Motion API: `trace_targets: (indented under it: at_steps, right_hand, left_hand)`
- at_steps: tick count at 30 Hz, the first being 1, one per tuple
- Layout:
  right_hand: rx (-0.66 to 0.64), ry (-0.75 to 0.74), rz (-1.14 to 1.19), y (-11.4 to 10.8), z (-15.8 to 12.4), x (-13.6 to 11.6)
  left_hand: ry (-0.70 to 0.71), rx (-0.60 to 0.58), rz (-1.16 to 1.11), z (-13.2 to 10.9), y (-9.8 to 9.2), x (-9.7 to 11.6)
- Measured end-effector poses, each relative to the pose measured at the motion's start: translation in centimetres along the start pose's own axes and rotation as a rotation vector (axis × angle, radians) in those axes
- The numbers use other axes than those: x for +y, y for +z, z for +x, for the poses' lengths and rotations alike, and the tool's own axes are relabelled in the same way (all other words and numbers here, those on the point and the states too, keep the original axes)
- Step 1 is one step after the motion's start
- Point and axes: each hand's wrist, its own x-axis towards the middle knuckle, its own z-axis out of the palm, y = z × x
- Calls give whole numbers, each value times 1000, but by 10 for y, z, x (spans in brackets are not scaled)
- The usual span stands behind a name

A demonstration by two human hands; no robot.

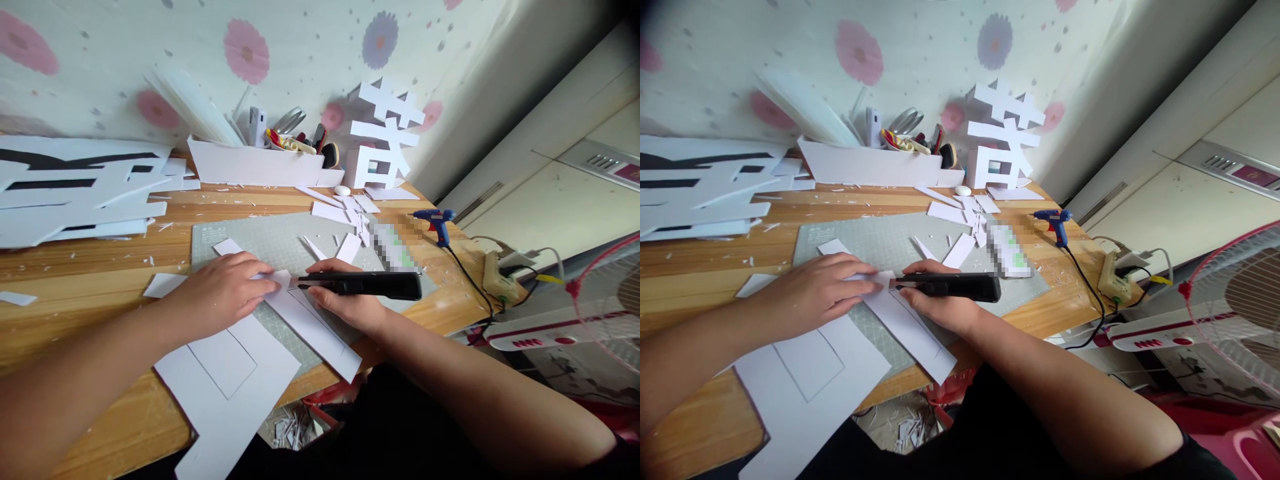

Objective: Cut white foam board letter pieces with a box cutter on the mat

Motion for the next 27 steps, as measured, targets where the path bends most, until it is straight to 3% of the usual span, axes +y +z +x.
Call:
trace_targets:
  at_steps: [5,27]
  right_hand:
    - [-28,35,-121,1,-2,2]
    - [-138,-26,-199,-3,-7,-10]
  left_hand:
    - [19,-8,16,0,0,1]
    - [-35,-138,66,5,-6,8]
